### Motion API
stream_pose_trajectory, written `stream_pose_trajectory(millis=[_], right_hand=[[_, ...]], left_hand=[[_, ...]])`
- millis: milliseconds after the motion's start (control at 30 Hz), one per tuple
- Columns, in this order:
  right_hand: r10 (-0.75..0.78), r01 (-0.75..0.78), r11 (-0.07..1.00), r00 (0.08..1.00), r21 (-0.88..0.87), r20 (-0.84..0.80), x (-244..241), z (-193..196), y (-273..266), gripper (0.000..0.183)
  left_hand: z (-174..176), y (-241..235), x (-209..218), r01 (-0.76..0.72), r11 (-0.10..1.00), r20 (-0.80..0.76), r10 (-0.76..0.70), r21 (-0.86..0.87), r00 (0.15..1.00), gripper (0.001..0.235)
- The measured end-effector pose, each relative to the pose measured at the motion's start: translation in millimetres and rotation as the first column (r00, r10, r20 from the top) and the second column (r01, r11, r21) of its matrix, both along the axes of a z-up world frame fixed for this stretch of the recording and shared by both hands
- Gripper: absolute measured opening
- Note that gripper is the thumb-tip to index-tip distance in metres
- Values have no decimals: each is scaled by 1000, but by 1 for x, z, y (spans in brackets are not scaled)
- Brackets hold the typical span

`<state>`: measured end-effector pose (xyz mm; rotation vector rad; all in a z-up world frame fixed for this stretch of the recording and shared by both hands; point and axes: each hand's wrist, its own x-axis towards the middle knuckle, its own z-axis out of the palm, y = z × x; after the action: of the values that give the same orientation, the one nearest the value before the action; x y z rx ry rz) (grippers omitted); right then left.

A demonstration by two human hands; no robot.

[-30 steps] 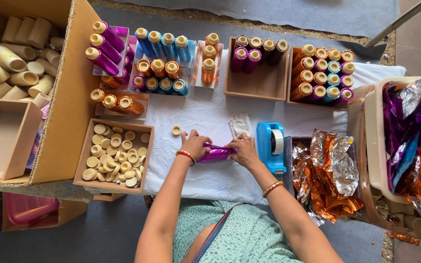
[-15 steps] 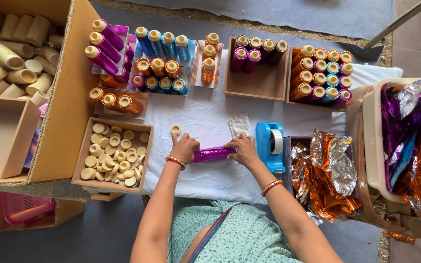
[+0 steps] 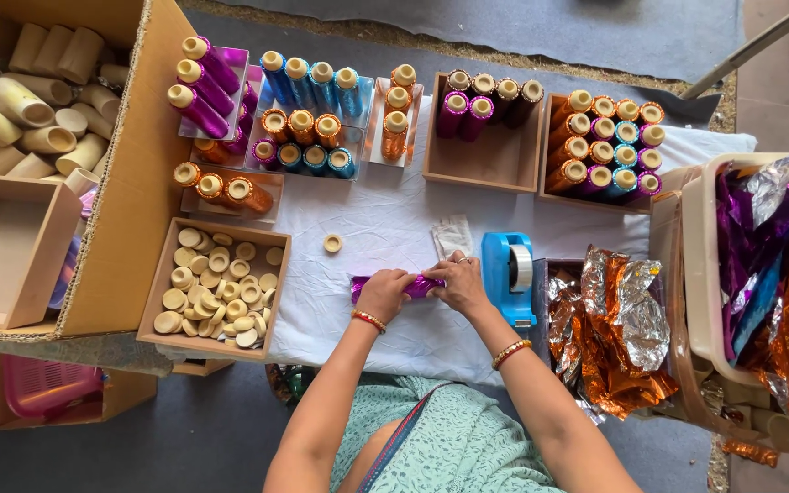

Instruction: The person wraps cylindrical candle bodies in shiny metallic foil, secures the wrapping with tape, and then places a small wooden cap on the top. They repeat this process for multiple candles, organizing the finished items into wooden boxes on the table.

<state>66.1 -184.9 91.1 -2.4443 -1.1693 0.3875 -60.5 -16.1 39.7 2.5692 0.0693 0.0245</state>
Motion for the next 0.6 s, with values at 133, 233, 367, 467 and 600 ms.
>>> stream_pose_trajectory(millis=[133,233,367,467,600], right_hand=[[6,-9,999,996,43,84,-5,-5,-5,43],[-5,-3,998,992,62,123,-11,-7,-8,41],[24,-53,992,972,117,232,-18,-13,-15,39],[27,-69,988,957,137,289,-23,-16,-17,37],[3,-53,983,961,174,278,-24,-21,-20,37]], left_hand=[[-11,-2,-2,-48,999,120,49,-11,992,46],[-9,-4,-3,-49,997,176,38,60,984,44],[-14,-7,-8,-76,990,226,47,119,973,44],[-16,-9,-11,-97,983,272,51,157,961,43],[5,-9,-15,-101,979,308,42,176,951,45]])
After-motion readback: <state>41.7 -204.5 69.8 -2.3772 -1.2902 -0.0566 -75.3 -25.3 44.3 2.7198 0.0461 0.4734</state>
